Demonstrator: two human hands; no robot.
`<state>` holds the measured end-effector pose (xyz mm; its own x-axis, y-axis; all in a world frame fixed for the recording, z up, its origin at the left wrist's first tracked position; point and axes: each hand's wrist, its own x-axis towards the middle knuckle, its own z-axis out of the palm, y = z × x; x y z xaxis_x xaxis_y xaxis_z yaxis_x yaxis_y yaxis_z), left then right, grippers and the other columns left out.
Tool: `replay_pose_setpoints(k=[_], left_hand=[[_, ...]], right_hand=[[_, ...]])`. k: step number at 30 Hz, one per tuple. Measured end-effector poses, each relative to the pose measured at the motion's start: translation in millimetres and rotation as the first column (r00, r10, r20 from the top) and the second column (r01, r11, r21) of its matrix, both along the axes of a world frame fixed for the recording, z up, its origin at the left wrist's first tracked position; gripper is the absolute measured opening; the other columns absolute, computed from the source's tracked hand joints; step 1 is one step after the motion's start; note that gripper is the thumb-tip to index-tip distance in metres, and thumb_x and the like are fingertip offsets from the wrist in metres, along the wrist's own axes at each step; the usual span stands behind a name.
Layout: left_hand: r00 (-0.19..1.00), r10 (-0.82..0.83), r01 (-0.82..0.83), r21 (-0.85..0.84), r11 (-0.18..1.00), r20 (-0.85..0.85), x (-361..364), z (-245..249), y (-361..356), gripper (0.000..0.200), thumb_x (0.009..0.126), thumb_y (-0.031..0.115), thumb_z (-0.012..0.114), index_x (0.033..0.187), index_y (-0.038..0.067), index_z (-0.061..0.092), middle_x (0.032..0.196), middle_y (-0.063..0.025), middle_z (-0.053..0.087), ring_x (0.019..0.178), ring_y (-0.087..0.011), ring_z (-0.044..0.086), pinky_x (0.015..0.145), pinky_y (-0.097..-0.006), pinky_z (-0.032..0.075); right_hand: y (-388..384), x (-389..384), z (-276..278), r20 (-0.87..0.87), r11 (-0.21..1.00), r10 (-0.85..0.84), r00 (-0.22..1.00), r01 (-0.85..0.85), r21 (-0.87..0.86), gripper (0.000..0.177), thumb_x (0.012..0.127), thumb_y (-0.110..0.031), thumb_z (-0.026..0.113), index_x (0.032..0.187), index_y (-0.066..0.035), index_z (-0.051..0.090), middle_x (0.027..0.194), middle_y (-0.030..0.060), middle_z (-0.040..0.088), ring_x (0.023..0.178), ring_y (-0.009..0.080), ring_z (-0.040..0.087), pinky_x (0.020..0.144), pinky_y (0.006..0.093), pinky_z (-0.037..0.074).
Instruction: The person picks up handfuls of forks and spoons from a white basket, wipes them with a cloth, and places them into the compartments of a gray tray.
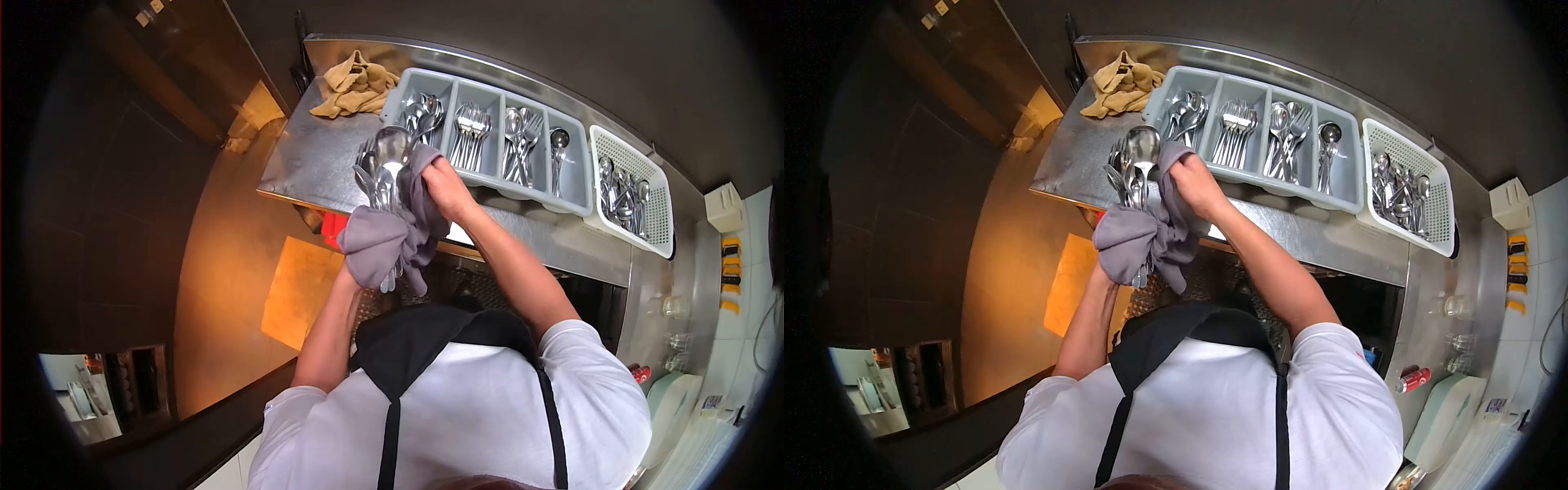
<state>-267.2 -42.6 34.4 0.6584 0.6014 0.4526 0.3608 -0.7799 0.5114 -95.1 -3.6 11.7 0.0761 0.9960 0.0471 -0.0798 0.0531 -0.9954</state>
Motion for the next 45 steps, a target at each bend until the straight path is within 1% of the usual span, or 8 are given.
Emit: replay_pose_setpoints(k=[3, 5, 9, 26, 31, 38, 43, 45], left_hand=[[0.975, -0.124, 0.191, -0.406, 0.894, 0.187, -4.2, -15.4, -7.7, 0.008, 0.076, 0.004, 0.057, 0.068, 0.004, 0.057, 0.066, -0.0082, 0.056, 0.059, -0.0181, 0.055, 0.053, -0.0303, 0.044], [0.839, 0.029, 0.484, -0.77, 0.416, 0.543, -3.9, -26.9, -13.2, 0.007, 0.081, 0.003, 0.057, 0.074, 0.002, 0.059, 0.071, -0.0039, 0.059, 0.063, -0.0121, 0.055, 0.052, -0.0276, 0.043], [0.977, 0.054, -0.042, 0.061, 0.997, -0.204, -2.9, -19.5, -6.3, 0.008, 0.071, 0.003, 0.061, 0.078, 0.003, 0.064, 0.073, -0.0073, 0.063, 0.063, -0.0194, 0.062, 0.059, -0.0305, 0.05], [0.958, 0.055, 0.12, -0.567, 0.815, 0.281, 76.9, -25.9, -17.1, 0.008, 0.082, 0.013, 0.06, 0.087, 0.007, 0.059, 0.081, -0.009, 0.06, 0.078, -0.0257, 0.058, 0.075, -0.0364, 0.047], [0.971, -0.113, 0.121, -0.028, 0.992, 0.213, 91.2, -22.7, -13.3, 0.011, 0.081, 0.016, 0.056, 0.076, 0.006, 0.055, 0.073, -0.0106, 0.055, 0.068, -0.0283, 0.055, 0.067, -0.0392, 0.045], [0.942, 0.072, 0.148, -0.598, 0.787, 0.327, 102.1, -1.9, -38.2, 0.013, 0.083, 0.017, 0.054, 0.08, 0.005, 0.058, 0.075, -0.0111, 0.057, 0.07, -0.028, 0.056, 0.065, -0.0392, 0.044], [0.969, -0.056, 0.042, 0.061, 0.997, 0.241, 105.9, -51.6, -17.2, 0.014, 0.085, 0.018, 0.053, 0.082, 0.006, 0.059, 0.077, -0.011, 0.058, 0.069, -0.0271, 0.057, 0.062, -0.0375, 0.045], [0.955, -0.044, 0.109, -0.208, 0.972, 0.293, 102.7, -42.1, -20.2, 0.013, 0.084, 0.018, 0.054, 0.085, 0.006, 0.06, 0.082, -0.0107, 0.059, 0.072, -0.0266, 0.057, 0.064, -0.0375, 0.046]], right_hand=[[-1.6, 7.4, 4.2, 0.144, 0.966, 0.132, 0.981, -0.16, 0.202, 0.026, 0.078, -0.01, 0.065, 0.102, 0.0, 0.059, 0.096, 0.0061, 0.061, 0.09, 0.0164, 0.056, 0.086, 0.0302, 0.044], [5.1, 16.3, -2.7, 0.305, 0.942, -0.102, 0.947, -0.007, 0.336, 0.018, 0.081, -0.012, 0.063, 0.094, -0.001, 0.063, 0.091, 0.007, 0.063, 0.084, 0.0167, 0.058, 0.079, 0.0303, 0.046], [1.9, 39.5, 9.2, 0.351, 0.872, -0.452, 0.82, 0.324, 0.367, 0.013, 0.081, -0.009, 0.059, 0.087, 0.001, 0.064, 0.082, 0.01, 0.065, 0.08, 0.0201, 0.061, 0.073, 0.0311, 0.047], [-55.2, 60.5, -28.6, 0.126, 0.91, -0.414, 0.901, 0.408, 0.074, 0.024, 0.09, -0.021, 0.051, 0.091, 0.0, 0.061, 0.084, 0.002, 0.06, 0.076, 0.0091, 0.051, 0.066, 0.0273, 0.042], [-56.8, 78.1, -6.9, 0.03, 0.738, -0.674, 0.738, 0.67, 0.076, 0.026, 0.09, -0.02, 0.047, 0.081, 0.002, 0.06, 0.072, 0.0024, 0.057, 0.065, 0.0104, 0.049, 0.06, 0.0305, 0.041], [-71.4, 91.4, -19.2, 0.16, 0.729, -0.667, 0.728, 0.682, -0.063, 0.026, 0.091, -0.018, 0.046, 0.083, 0.002, 0.059, 0.072, 0.0041, 0.057, 0.063, 0.0104, 0.048, 0.056, 0.0298, 0.039], [-89.1, 58.0, -42.6, 0.018, 0.805, -0.593, 0.805, 0.594, -0.009, 0.025, 0.089, -0.017, 0.045, 0.087, 0.003, 0.061, 0.078, 0.0102, 0.062, 0.075, 0.0161, 0.056, 0.068, 0.0316, 0.045], [-83.6, 76.8, -45.1, -0.107, 0.849, -0.528, 0.842, 0.52, -0.096, 0.023, 0.089, -0.015, 0.044, 0.086, 0.0, 0.062, 0.078, 0.0074, 0.062, 0.071, 0.0154, 0.059, 0.062, 0.0305, 0.046]])
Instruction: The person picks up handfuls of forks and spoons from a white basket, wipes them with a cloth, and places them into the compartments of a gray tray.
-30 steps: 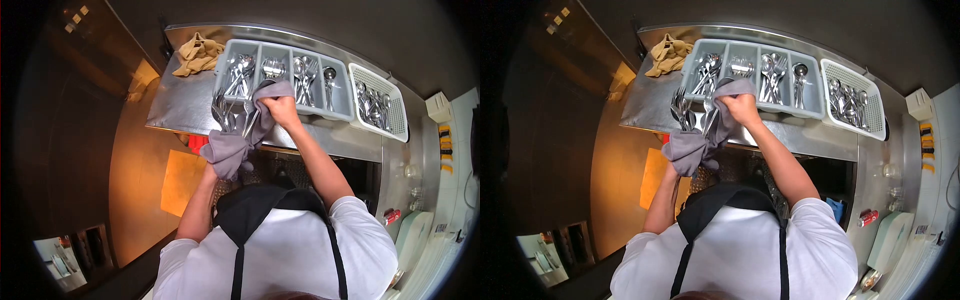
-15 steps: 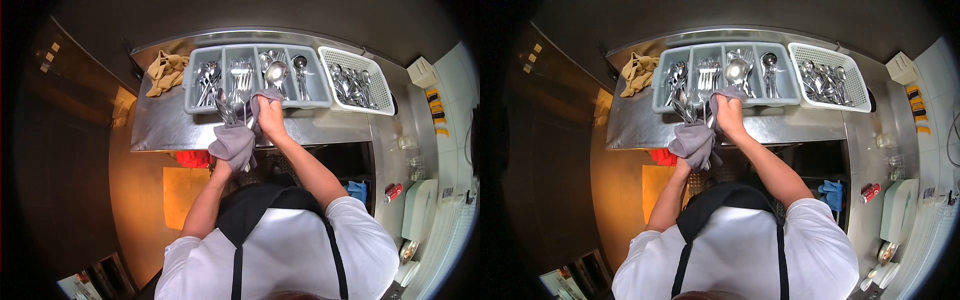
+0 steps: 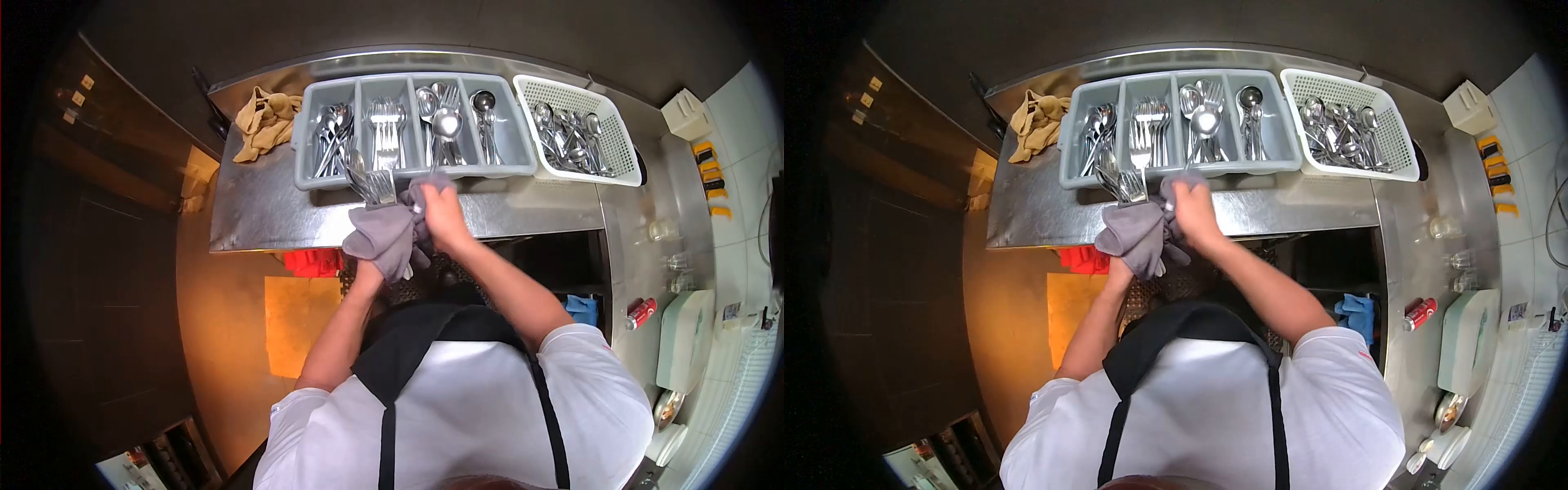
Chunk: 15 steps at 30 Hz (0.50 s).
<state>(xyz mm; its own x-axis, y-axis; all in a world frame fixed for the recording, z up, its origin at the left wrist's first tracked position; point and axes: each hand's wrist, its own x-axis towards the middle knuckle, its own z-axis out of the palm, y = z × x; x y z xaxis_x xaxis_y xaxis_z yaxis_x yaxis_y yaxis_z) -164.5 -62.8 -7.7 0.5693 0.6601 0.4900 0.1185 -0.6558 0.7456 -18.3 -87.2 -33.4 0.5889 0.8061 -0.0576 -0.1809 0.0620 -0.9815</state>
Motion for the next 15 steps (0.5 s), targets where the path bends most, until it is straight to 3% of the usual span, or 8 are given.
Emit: replay_pose_setpoints(k=[2, 3, 4, 5, 8, 10, 12, 15], left_hand=[[0.992, -0.086, 0.114, -0.372, 0.921, 0.091, -3.0, 1.7, -0.9, 0.016, 0.086, 0.015, 0.054, 0.098, 0.004, 0.057, 0.095, -0.0109, 0.058, 0.084, -0.0245, 0.057, 0.074, -0.036, 0.046], [0.978, -0.123, 0.199, -0.58, 0.79, 0.168, -9.6, -10.3, -0.5, 0.024, 0.087, 0.012, 0.054, 0.108, 0.002, 0.055, 0.107, -0.0113, 0.057, 0.095, -0.0227, 0.056, 0.083, -0.0345, 0.046], [0.974, -0.146, 0.223, -0.615, 0.756, 0.173, -14.1, -25.2, 3.3, 0.028, 0.088, 0.011, 0.054, 0.114, 0.001, 0.053, 0.112, -0.0113, 0.056, 0.1, -0.0218, 0.056, 0.087, -0.0337, 0.047], [0.97, -0.169, 0.244, -0.649, 0.721, 0.177, -18.6, -40.1, 7.2, 0.032, 0.089, 0.01, 0.054, 0.119, 0.0, 0.052, 0.118, -0.0113, 0.056, 0.105, -0.0209, 0.055, 0.091, -0.0328, 0.047], [0.976, -0.204, 0.213, -0.485, 0.848, 0.071, -16.8, -57.8, 9.1, 0.025, 0.087, 0.008, 0.055, 0.111, 0.001, 0.055, 0.108, -0.0091, 0.058, 0.096, -0.0192, 0.057, 0.082, -0.0307, 0.048], [0.965, -0.221, 0.261, -0.601, 0.755, 0.142, -15.2, -8.9, -4.6, 0.013, 0.083, 0.007, 0.058, 0.095, 0.002, 0.06, 0.091, -0.006, 0.06, 0.08, -0.0162, 0.058, 0.071, -0.0274, 0.049], [0.963, -0.238, 0.265, -0.63, 0.73, 0.129, -16.6, -6.4, -9.7, 0.015, 0.083, 0.007, 0.058, 0.097, 0.003, 0.06, 0.093, -0.0062, 0.059, 0.082, -0.0165, 0.058, 0.073, -0.028, 0.049], [0.964, -0.25, 0.248, -0.619, 0.745, 0.085, -19.5, -21.5, -16.5, 0.017, 0.084, 0.007, 0.058, 0.1, 0.003, 0.059, 0.096, -0.0065, 0.059, 0.085, -0.017, 0.058, 0.075, -0.0287, 0.048]], right_hand=[[19.8, 37.7, 13.3, -0.13, 0.977, 0.133, 0.983, -0.152, -0.15, 0.027, 0.091, -0.018, 0.042, 0.088, 0.0, 0.061, 0.074, 0.0072, 0.062, 0.063, 0.0157, 0.059, 0.057, 0.0316, 0.047], [23.3, 48.6, 24.9, -0.299, 0.978, 0.148, 0.943, -0.186, -0.1, 0.028, 0.092, -0.02, 0.043, 0.09, 0.001, 0.061, 0.074, 0.0085, 0.062, 0.061, 0.0157, 0.056, 0.058, 0.0325, 0.046], [24.6, 55.5, 34.9, -0.458, 0.977, 0.17, 0.872, -0.211, -0.039, 0.03, 0.093, -0.022, 0.044, 0.092, 0.002, 0.06, 0.074, 0.0098, 0.061, 0.059, 0.0158, 0.054, 0.059, 0.0334, 0.045], [22.9, 60.6, 30.5, -0.417, 0.966, 0.19, 0.889, -0.245, -0.083, 0.031, 0.095, -0.024, 0.043, 0.097, 0.001, 0.059, 0.074, 0.0082, 0.062, 0.063, 0.0151, 0.055, 0.062, 0.0319, 0.046], [8.3, 48.6, 17.9, -0.123, 0.967, 0.247, 0.961, -0.236, 0.102, 0.026, 0.094, -0.022, 0.047, 0.099, -0.001, 0.06, 0.075, 0.007, 0.062, 0.068, 0.0153, 0.056, 0.067, 0.0301, 0.047], [-3.6, 38.2, 28.5, 0.076, 0.955, 0.282, 0.957, -0.287, 0.074, 0.016, 0.086, -0.014, 0.056, 0.093, -0.001, 0.063, 0.077, 0.0054, 0.063, 0.073, 0.0158, 0.057, 0.07, 0.0288, 0.046], [1.8, 40.3, 31.7, 0.326, 0.916, 0.36, 0.874, -0.398, 0.056, 0.012, 0.082, -0.01, 0.061, 0.087, -0.001, 0.065, 0.076, 0.0051, 0.063, 0.072, 0.016, 0.058, 0.07, 0.0286, 0.046], [11.7, 51.1, 44.1, 0.521, 0.982, 0.131, 0.843, -0.181, 0.046, 0.01, 0.078, -0.009, 0.062, 0.081, 0.0, 0.066, 0.077, 0.0063, 0.064, 0.07, 0.0159, 0.058, 0.066, 0.0297, 0.046]])
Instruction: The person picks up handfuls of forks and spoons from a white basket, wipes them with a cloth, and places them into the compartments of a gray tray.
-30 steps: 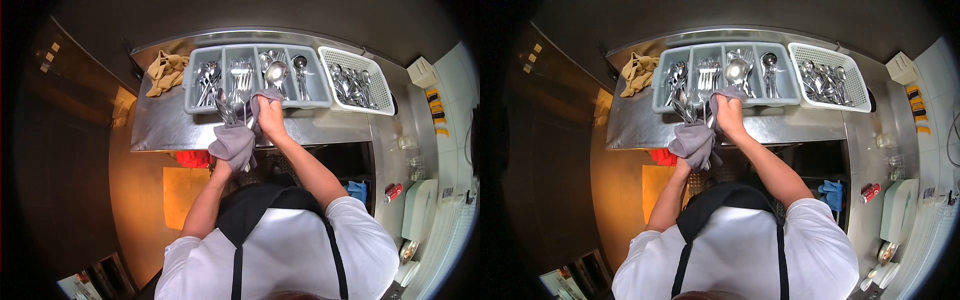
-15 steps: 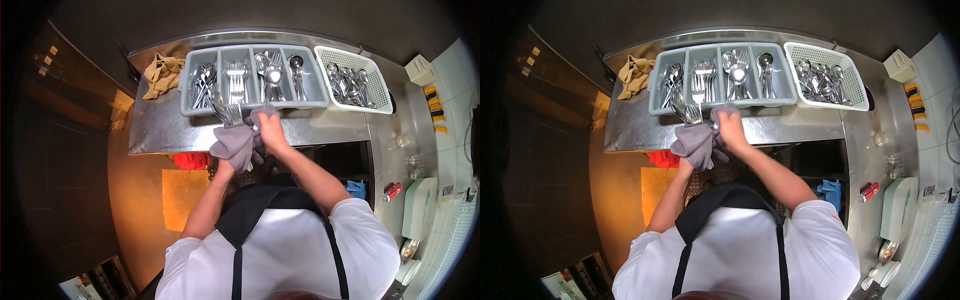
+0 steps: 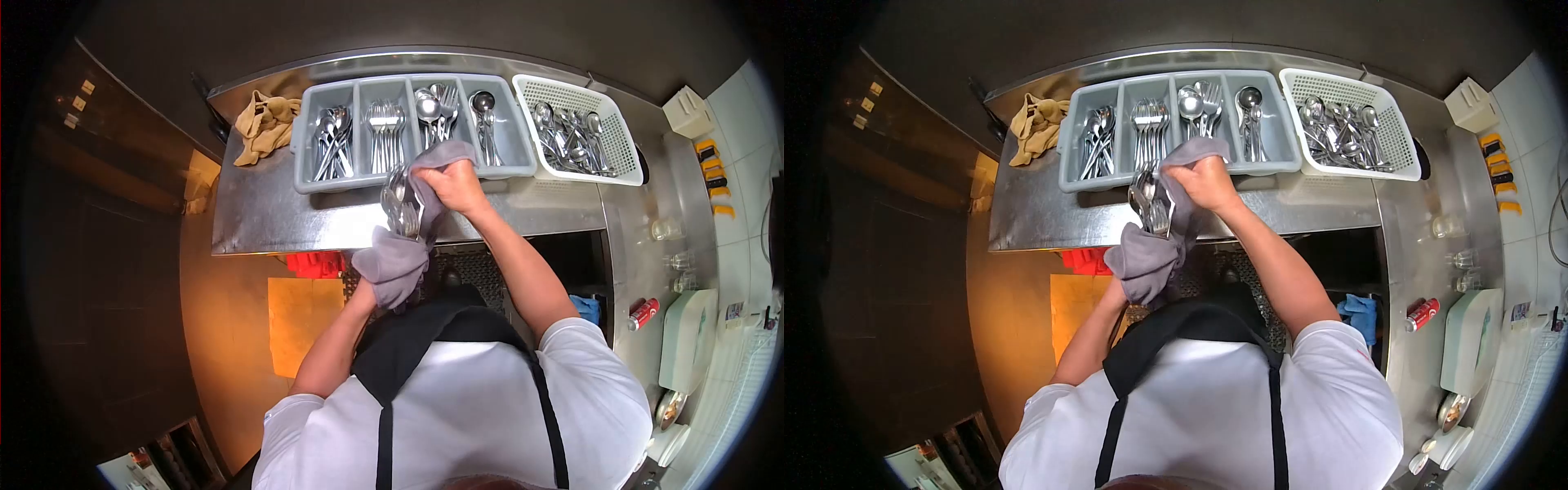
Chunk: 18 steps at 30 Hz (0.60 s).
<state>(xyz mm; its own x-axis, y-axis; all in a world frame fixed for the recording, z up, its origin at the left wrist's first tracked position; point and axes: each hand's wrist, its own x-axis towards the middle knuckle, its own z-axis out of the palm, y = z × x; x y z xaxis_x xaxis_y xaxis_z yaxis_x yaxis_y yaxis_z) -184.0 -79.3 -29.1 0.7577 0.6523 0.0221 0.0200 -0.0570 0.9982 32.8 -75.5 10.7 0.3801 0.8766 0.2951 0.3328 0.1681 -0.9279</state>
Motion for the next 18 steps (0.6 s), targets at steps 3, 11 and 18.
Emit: replay_pose_setpoints(k=[3, 11, 18], left_hand=[[1.0, 0.007, -0.006, 0.011, 1.0, -0.017, -3.2, -8.0, -3.5, 0.019, 0.084, 0.008, 0.058, 0.103, 0.003, 0.058, 0.099, -0.0068, 0.059, 0.088, -0.0174, 0.058, 0.077, -0.0295, 0.048], [0.999, 0.041, -0.041, -0.068, 0.997, -0.005, -9.8, -15.2, -5.7, 0.026, 0.085, 0.008, 0.058, 0.11, 0.003, 0.056, 0.107, -0.0076, 0.058, 0.096, -0.0187, 0.057, 0.084, -0.0316, 0.047], [0.998, 0.061, -0.062, -0.069, 0.996, -0.017, 2.6, 31.4, 6.5, 0.028, 0.084, 0.009, 0.059, 0.112, 0.003, 0.055, 0.107, -0.0071, 0.058, 0.096, -0.0181, 0.057, 0.083, -0.032, 0.047]], right_hand=[[6.2, 1.5, -0.1, -0.145, 0.991, -0.13, 0.981, 0.131, -0.007, 0.014, 0.081, -0.011, 0.06, 0.085, 0.001, 0.064, 0.077, 0.0054, 0.063, 0.071, 0.0155, 0.058, 0.066, 0.0297, 0.046], [-3.2, -18.4, 5.5, -0.507, 0.983, -0.182, 0.842, 0.137, -0.125, 0.018, 0.088, -0.015, 0.051, 0.085, -0.001, 0.061, 0.074, 0.0018, 0.061, 0.065, 0.0146, 0.055, 0.061, 0.0312, 0.046], [-24.9, -46.7, -21.1, 0.037, 0.994, -0.079, 0.996, 0.081, -0.069, 0.025, 0.088, -0.019, 0.05, 0.098, -0.001, 0.063, 0.089, 0.0149, 0.064, 0.087, 0.026, 0.059, 0.081, 0.0337, 0.044]])
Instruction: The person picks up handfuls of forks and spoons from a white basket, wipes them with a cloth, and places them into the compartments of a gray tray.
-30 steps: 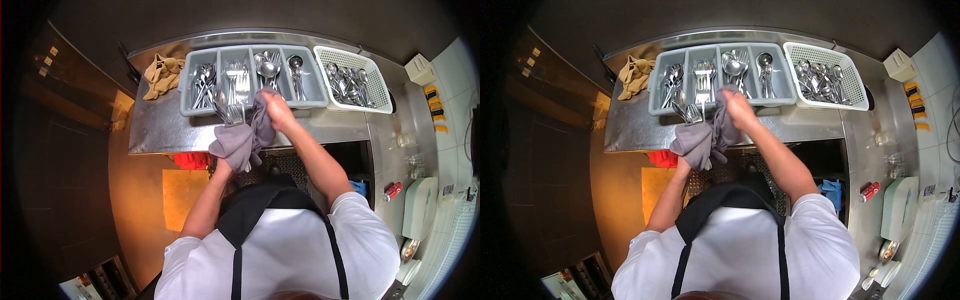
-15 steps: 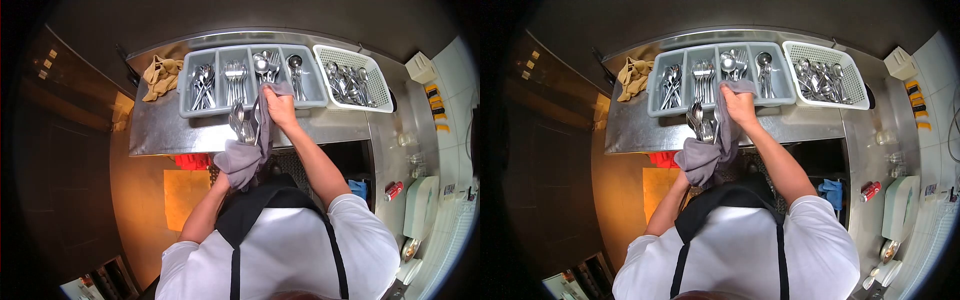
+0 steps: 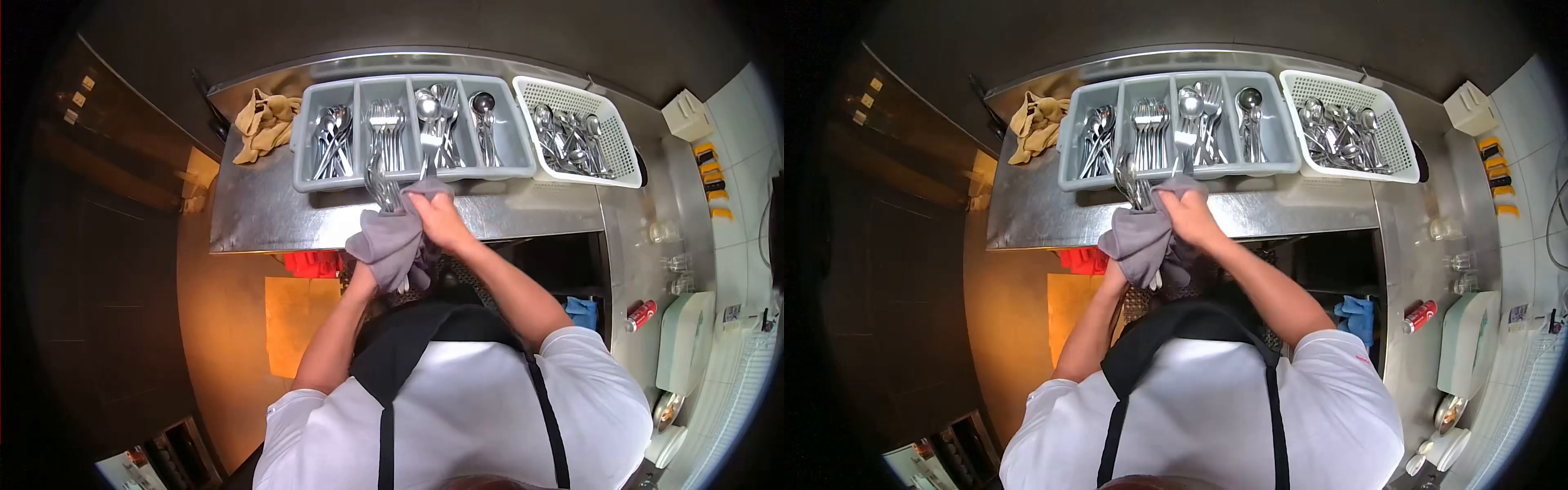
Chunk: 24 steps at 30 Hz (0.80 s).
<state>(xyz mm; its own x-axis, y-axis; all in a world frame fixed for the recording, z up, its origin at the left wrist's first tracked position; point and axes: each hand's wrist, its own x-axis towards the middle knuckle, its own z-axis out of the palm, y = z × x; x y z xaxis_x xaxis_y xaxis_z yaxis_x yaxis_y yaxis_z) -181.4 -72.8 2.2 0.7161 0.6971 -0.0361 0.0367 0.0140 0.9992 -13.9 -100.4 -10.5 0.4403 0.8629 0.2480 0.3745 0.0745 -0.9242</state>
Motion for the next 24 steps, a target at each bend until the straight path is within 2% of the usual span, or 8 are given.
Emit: replay_pose_setpoints(k=[2, 5, 9, 15, 18, 19, 21, 24], left_hand=[[0.994, -0.043, 0.079, 0.408, 0.91, -0.097, 5.3, 10.5, 6.7, 0.024, 0.083, 0.009, 0.061, 0.105, 0.002, 0.057, 0.093, -0.0049, 0.06, 0.084, -0.015, 0.058, 0.072, -0.0298, 0.049], [0.998, -0.023, -0.02, 0.677, 0.736, 0.055, 8.5, -29.2, 11.8, 0.023, 0.08, 0.008, 0.064, 0.101, 0.002, 0.058, 0.088, -0.0037, 0.061, 0.077, -0.0136, 0.058, 0.065, -0.029, 0.049], [1.0, 0.023, -0.023, 0.093, 0.995, -0.003, -9.8, -41.0, 4.0, 0.035, 0.084, 0.008, 0.06, 0.118, 0.002, 0.053, 0.113, -0.0065, 0.057, 0.101, -0.016, 0.055, 0.09, -0.0298, 0.045], [0.996, 0.071, -0.046, -0.332, 0.942, 0.061, -22.8, -41.1, -0.5, 0.041, 0.085, 0.006, 0.06, 0.124, 0.003, 0.047, 0.113, -0.0056, 0.056, 0.1, -0.0149, 0.055, 0.089, -0.0275, 0.045], [0.999, -0.024, 0.013, 0.333, 0.943, 0.029, -23.4, -68.0, 7.3, 0.038, 0.087, 0.008, 0.058, 0.123, 0.003, 0.048, 0.112, -0.0052, 0.056, 0.1, -0.0147, 0.055, 0.089, -0.0281, 0.045], [0.995, 0.011, -0.026, 0.145, 0.989, 0.103, -23.9, -66.4, 2.1, 0.033, 0.087, 0.008, 0.057, 0.119, 0.003, 0.05, 0.11, -0.006, 0.057, 0.098, -0.0159, 0.056, 0.087, -0.0289, 0.046], [0.966, 0.122, -0.066, -0.24, 0.969, 0.228, -21.2, -58.8, -6.9, 0.025, 0.086, 0.009, 0.056, 0.111, 0.003, 0.055, 0.106, -0.0077, 0.058, 0.095, -0.0181, 0.057, 0.082, -0.0305, 0.047], [0.975, 0.019, 0.175, 0.823, 0.541, -0.22, -14.8, -17.5, 12.9, 0.013, 0.079, 0.009, 0.056, 0.09, 0.004, 0.06, 0.09, -0.0104, 0.059, 0.083, -0.0242, 0.058, 0.073, -0.0339, 0.046]], right_hand=[[17.8, 26.9, 4.6, -0.134, 0.964, 0.029, 0.991, -0.063, -0.258, 0.028, 0.086, -0.021, 0.051, 0.103, -0.001, 0.062, 0.087, 0.0126, 0.064, 0.081, 0.0245, 0.06, 0.076, 0.034, 0.046], [42.4, 66.4, 6.6, -0.823, 0.962, 0.002, 0.568, -0.225, -0.153, 0.032, 0.092, -0.026, 0.049, 0.087, 0.003, 0.06, 0.076, 0.009, 0.061, 0.068, 0.018, 0.06, 0.063, 0.0305, 0.047], [15.3, 52.3, 9.6, -0.749, 0.998, -0.026, 0.662, -0.03, -0.061, 0.034, 0.095, -0.029, 0.047, 0.083, 0.001, 0.058, 0.072, 0.0055, 0.058, 0.065, 0.0135, 0.055, 0.061, 0.0274, 0.046], [10.9, 28.8, 0.7, -0.207, 0.993, -0.025, 0.978, 0.048, 0.108, 0.032, 0.096, -0.027, 0.046, 0.083, 0.0, 0.057, 0.083, 0.0072, 0.058, 0.069, 0.015, 0.053, 0.064, 0.03, 0.045], [44.9, 61.1, 2.3, -0.757, 0.983, -0.185, 0.627, 0.103, -0.155, 0.031, 0.096, -0.026, 0.044, 0.096, 0.003, 0.056, 0.089, 0.0124, 0.06, 0.073, 0.0197, 0.058, 0.068, 0.033, 0.048], [50.0, 67.8, 5.7, -0.898, 0.965, -0.26, 0.356, 0.104, -0.239, 0.031, 0.096, -0.025, 0.043, 0.099, 0.003, 0.055, 0.089, 0.0134, 0.06, 0.074, 0.0203, 0.059, 0.068, 0.0331, 0.048], [47.8, 73.6, 7.7, -0.862, 0.982, -0.19, 0.47, 0.097, -0.164, 0.033, 0.096, -0.027, 0.042, 0.101, 0.004, 0.053, 0.092, 0.014, 0.061, 0.078, 0.0226, 0.061, 0.073, 0.0371, 0.05], [32.2, 75.5, 4.0, -0.762, 0.986, -0.141, 0.632, 0.16, -0.05, 0.033, 0.096, -0.027, 0.042, 0.101, 0.004, 0.051, 0.094, 0.0141, 0.061, 0.079, 0.023, 0.062, 0.075, 0.0393, 0.051]])
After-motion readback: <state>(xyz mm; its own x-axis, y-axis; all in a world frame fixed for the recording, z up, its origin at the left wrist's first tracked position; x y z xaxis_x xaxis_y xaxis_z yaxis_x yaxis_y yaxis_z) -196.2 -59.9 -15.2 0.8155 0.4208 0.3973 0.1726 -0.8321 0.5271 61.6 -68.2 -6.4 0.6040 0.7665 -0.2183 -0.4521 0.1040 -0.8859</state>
